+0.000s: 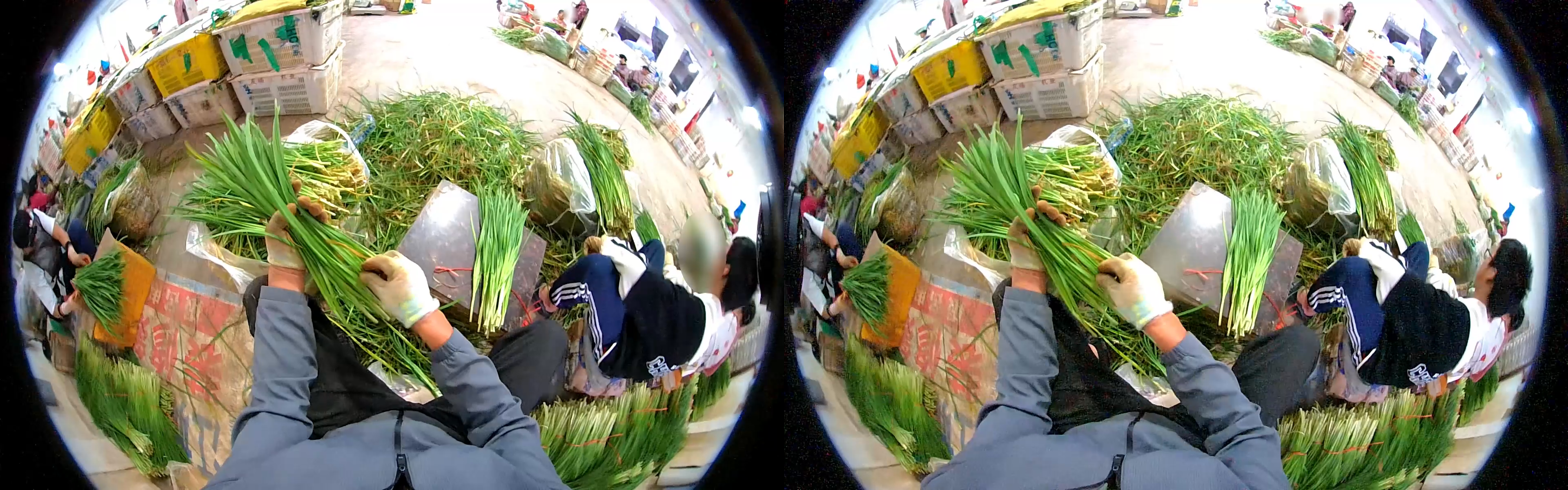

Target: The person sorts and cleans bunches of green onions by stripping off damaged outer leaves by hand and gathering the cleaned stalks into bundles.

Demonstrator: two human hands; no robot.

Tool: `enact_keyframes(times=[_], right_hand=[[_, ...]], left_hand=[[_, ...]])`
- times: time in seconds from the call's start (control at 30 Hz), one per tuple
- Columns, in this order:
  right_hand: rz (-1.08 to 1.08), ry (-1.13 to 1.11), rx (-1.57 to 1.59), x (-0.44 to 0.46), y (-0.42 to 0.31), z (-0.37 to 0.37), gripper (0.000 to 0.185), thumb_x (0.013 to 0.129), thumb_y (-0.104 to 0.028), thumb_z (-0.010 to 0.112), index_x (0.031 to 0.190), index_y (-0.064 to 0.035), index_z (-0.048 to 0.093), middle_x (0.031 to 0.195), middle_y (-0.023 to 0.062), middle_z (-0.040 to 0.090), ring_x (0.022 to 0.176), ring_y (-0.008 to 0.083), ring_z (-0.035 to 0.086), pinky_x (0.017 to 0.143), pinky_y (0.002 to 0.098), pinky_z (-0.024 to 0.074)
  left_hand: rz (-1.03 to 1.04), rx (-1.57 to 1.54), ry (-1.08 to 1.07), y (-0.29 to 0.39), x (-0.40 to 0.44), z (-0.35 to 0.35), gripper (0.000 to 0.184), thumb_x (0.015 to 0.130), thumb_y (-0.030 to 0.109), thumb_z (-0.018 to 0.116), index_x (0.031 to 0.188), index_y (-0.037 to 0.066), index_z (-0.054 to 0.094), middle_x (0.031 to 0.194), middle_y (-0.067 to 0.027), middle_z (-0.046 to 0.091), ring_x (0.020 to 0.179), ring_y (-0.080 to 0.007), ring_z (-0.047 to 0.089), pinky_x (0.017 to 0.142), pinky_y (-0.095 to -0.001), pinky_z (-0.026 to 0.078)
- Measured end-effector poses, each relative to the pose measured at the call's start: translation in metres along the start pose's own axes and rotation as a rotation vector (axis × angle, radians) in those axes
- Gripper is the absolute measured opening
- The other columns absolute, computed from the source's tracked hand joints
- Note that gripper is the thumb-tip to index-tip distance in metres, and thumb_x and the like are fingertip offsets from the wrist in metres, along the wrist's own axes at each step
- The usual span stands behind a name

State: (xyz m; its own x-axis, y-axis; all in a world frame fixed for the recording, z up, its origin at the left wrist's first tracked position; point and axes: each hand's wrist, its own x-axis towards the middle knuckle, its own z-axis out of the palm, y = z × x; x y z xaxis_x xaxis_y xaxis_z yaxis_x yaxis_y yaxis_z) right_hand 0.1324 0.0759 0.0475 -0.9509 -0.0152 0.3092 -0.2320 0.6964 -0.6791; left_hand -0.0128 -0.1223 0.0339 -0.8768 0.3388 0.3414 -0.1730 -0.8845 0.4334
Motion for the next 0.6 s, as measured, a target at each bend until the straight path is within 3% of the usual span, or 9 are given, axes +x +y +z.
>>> enact_keyframes(times=[0.1,0.13,0.2,0.3,0.4,0.47,0.53,0.6], right_hand=[[0.060,0.048,0.662,-0.008,0.017,0.002,0.017,0.086,-0.004,0.070,0.102,-0.0003,0.066,0.097,0.0036,0.068,0.085,0.0138,0.063,0.081,0.0284,0.0516],[0.212,-0.010,0.696,-0.009,0.024,-0.002,0.025,0.086,-0.003,0.068,0.110,-0.0003,0.061,0.098,0.0028,0.067,0.084,0.0145,0.064,0.081,0.0295,0.0526],[0.230,0.005,0.626,-0.006,0.029,0.005,0.043,0.084,-0.020,0.072,0.121,-0.0041,0.056,0.097,0.0120,0.067,0.089,0.0207,0.066,0.082,0.0334,0.0523],[0.222,-0.050,0.275,0.010,-0.006,0.003,0.061,0.080,-0.026,0.076,0.133,-0.0059,0.051,0.095,0.0167,0.067,0.086,0.0314,0.067,0.078,0.0400,0.0524],[0.198,-0.012,0.389,0.020,0.005,0.024,0.037,0.081,-0.027,0.077,0.107,-0.0023,0.068,0.091,0.0148,0.069,0.086,0.0293,0.067,0.081,0.0377,0.0523],[0.202,0.055,0.413,0.019,0.011,0.017,0.025,0.083,-0.023,0.075,0.097,-0.0020,0.072,0.092,0.0128,0.069,0.085,0.0258,0.066,0.081,0.0341,0.0519],[0.136,0.037,0.343,0.013,0.021,0.011,0.022,0.087,-0.019,0.071,0.101,-0.0022,0.070,0.092,0.0108,0.069,0.084,0.0219,0.066,0.079,0.0313,0.0511],[0.156,0.118,0.619,0.007,0.026,0.004,0.020,0.089,-0.011,0.069,0.106,-0.0003,0.065,0.090,0.0061,0.067,0.085,0.0102,0.061,0.076,0.0267,0.0499]], left_hand=[[-0.013,-0.069,0.075,0.003,-0.004,-0.005,0.049,0.092,0.014,0.063,0.139,0.005,0.050,0.102,-0.0088,0.068,0.095,-0.0265,0.066,0.088,-0.0469,0.055],[-0.013,-0.066,0.094,0.003,-0.003,-0.005,0.050,0.092,0.013,0.062,0.139,0.006,0.049,0.102,-0.0086,0.068,0.095,-0.0264,0.066,0.088,-0.0474,0.055],[-0.004,-0.031,0.116,0.002,-0.006,-0.003,0.049,0.091,0.011,0.062,0.138,0.005,0.049,0.099,-0.0090,0.069,0.092,-0.0271,0.066,0.086,-0.0472,0.055],[-0.023,-0.012,0.159,-0.003,-0.003,0.004,0.051,0.088,0.010,0.064,0.137,0.004,0.048,0.097,-0.0108,0.069,0.088,-0.0287,0.067,0.080,-0.0469,0.056],[-0.126,-0.024,0.146,-0.005,-0.009,0.022,0.050,0.088,0.010,0.063,0.136,0.005,0.050,0.101,-0.0106,0.068,0.091,-0.0259,0.066,0.083,-0.0441,0.058],[-0.171,-0.057,0.178,-0.001,-0.010,0.025,0.050,0.087,0.010,0.064,0.135,0.004,0.050,0.101,-0.0107,0.068,0.091,-0.0276,0.067,0.083,-0.0446,0.059],[-0.138,0.027,0.169,-0.002,-0.010,0.023,0.050,0.088,0.011,0.062,0.136,0.006,0.050,0.105,-0.0122,0.067,0.092,-0.0317,0.068,0.072,-0.0473,0.062],[-0.181,0.084,0.235,0.002,-0.010,0.007,0.050,0.086,0.011,0.065,0.134,0.005,0.051,0.106,-0.0127,0.067,0.090,-0.0327,0.069,0.075,-0.0483,0.061]])
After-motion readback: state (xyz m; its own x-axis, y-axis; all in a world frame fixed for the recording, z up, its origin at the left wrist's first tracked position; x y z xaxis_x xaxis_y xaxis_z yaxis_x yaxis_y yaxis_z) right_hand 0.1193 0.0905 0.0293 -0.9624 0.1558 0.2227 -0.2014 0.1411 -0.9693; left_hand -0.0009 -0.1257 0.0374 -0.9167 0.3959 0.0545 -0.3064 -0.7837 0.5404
